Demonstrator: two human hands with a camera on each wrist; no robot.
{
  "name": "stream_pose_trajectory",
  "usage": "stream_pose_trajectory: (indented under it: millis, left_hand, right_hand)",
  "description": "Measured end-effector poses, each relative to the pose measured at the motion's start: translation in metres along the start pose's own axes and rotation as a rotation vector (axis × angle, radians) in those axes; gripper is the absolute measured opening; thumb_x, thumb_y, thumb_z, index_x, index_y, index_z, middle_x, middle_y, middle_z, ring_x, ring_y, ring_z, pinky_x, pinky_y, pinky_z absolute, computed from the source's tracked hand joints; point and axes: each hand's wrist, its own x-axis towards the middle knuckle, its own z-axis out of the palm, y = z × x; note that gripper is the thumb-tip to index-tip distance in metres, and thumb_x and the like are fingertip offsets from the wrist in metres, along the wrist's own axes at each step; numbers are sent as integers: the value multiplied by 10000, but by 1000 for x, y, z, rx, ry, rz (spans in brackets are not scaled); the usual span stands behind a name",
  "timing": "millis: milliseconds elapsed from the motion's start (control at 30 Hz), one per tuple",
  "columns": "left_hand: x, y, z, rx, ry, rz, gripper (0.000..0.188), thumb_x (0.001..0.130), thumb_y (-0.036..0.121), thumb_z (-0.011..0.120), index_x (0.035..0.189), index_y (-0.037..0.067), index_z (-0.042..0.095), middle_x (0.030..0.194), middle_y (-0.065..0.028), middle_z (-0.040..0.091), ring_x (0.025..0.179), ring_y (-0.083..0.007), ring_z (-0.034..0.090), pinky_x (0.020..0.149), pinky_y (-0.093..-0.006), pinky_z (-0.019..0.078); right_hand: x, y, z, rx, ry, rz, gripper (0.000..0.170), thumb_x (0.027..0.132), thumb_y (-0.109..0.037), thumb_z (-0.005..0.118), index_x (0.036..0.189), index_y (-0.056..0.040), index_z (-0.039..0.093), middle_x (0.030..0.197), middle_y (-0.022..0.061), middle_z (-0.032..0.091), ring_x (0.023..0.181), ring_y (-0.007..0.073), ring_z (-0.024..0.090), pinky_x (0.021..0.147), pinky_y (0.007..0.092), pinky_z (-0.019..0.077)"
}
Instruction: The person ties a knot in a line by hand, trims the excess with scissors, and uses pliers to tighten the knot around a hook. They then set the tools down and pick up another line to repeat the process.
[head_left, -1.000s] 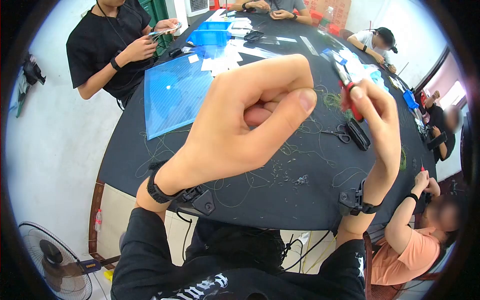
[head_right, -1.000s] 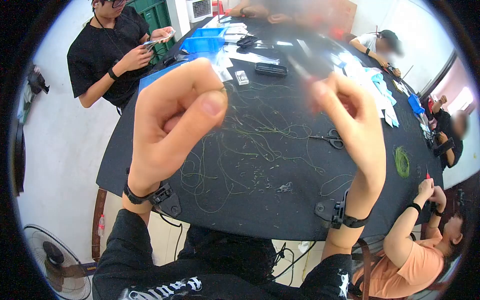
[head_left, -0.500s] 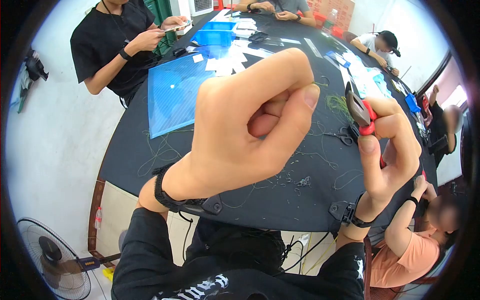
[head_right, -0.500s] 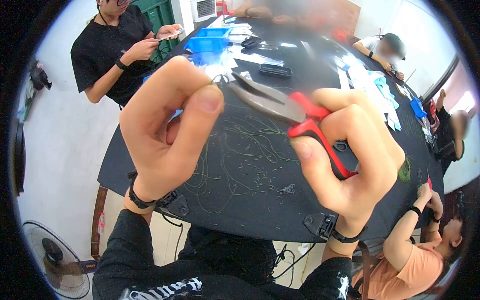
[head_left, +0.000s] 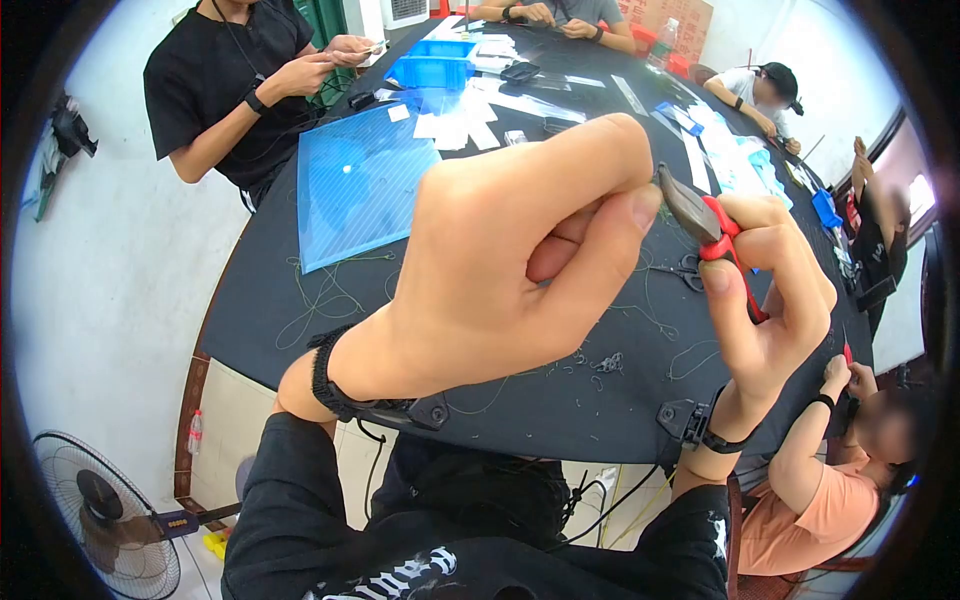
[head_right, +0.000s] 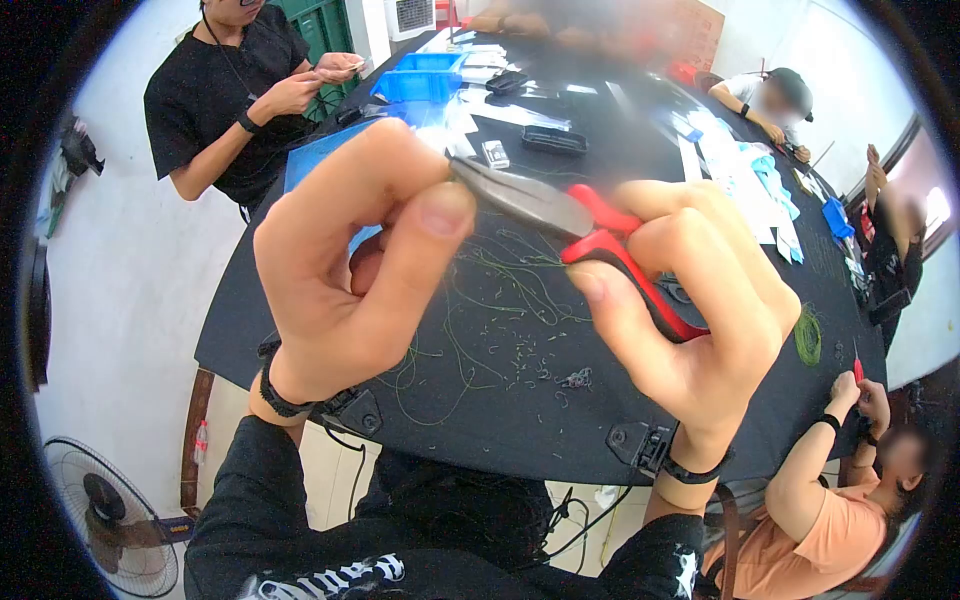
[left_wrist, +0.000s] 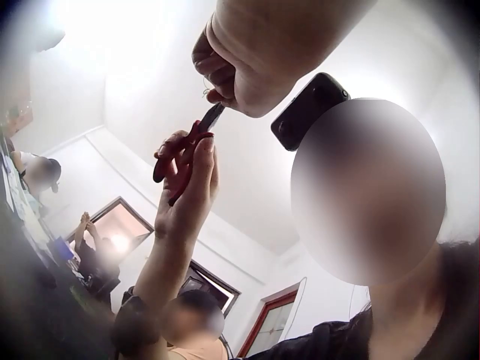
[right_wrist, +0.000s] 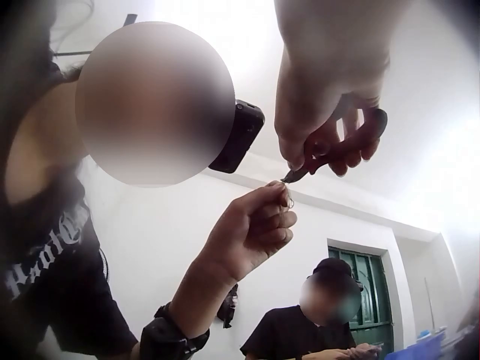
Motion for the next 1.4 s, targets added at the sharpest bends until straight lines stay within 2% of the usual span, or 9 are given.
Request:
stream_pose_trajectory:
  millis: [567, 767, 833, 900, 933, 967, 1100, 1233, 1400]
  left_hand:
    - [6, -3, -2, -90, -193, -47, 164, 813, 98, 535, 669, 24, 505, 523, 47, 395, 427, 3, 269, 401, -193, 162]
    - [4, -9, 3, -205, -357, 47, 111, 778, 95, 546, 684, 36, 533, 528, 1, 431, 419, -79, 362, 391, -231, 263]
    - [-11, -4, 11, -230, -601, 81, 57, 768, 103, 547, 722, 70, 546, 545, -43, 470, 453, -172, 466, 409, -301, 358]
    - [-14, 6, 20, -65, -707, 119, 50, 775, 98, 536, 729, 84, 526, 551, -51, 462, 459, -191, 496, 414, -311, 377]
    - [-7, 0, 22, -127, -496, 88, 99, 793, 101, 533, 701, 77, 505, 546, -43, 410, 434, -151, 437, 409, -274, 341]
    - [1, -1, 10, -186, -579, -143, 155, 820, 114, 533, 684, 52, 490, 562, -15, 399, 445, -88, 374, 422, -228, 293]
    - [4, -2, 3, -540, -539, -410, 241, 861, 167, 503, 681, 7, 501, 634, 4, 459, 533, -36, 361, 473, -193, 257]
    - [1, -1, 6, -684, -521, -481, 261, 868, 221, 494, 695, 28, 524, 621, 24, 482, 536, -24, 372, 480, -201, 266]
    - [2, 6, 4, -650, -542, -536, 295, 836, 284, 504, 678, 37, 540, 639, 7, 498, 548, -42, 390, 498, -198, 272]
  right_hand:
    - [-2, 4, 7, 28, 47, 15, 184, 797, -49, 602, 703, 50, 478, 796, 150, 604, 639, 125, 475, 572, 201, 359]
    - [0, 6, 10, 75, 124, 91, 183, 741, -70, 662, 677, 24, 519, 670, 87, 575, 558, 134, 496, 528, 218, 373]
    - [3, 20, 5, -118, 269, 278, 179, 826, -93, 599, 714, 32, 537, 667, 41, 556, 571, 87, 463, 531, 201, 348]
    - [6, 45, -8, 51, 414, 317, 199, 905, -134, 514, 788, 19, 566, 688, 13, 547, 600, 54, 446, 550, 193, 349]
    - [5, 51, -18, 87, 404, 291, 210, 904, -149, 515, 790, 19, 570, 699, 18, 552, 616, 55, 454, 567, 192, 353]
    - [4, 53, -29, 123, 399, 270, 221, 904, -163, 517, 793, 19, 575, 710, 23, 558, 632, 57, 463, 584, 192, 357]
    - [-6, 46, -50, 59, 47, 579, 273, 882, -220, 556, 762, 26, 562, 711, 19, 560, 651, 51, 458, 594, 184, 340]
    - [-12, 66, -30, -285, -267, 570, 342, 809, -252, 615, 657, 36, 508, 544, 70, 474, 509, 114, 419, 493, 273, 352]
    - [-33, 104, -11, -293, -340, 678, 368, 782, -298, 619, 686, 51, 554, 560, 144, 516, 516, 211, 495, 533, 332, 410]
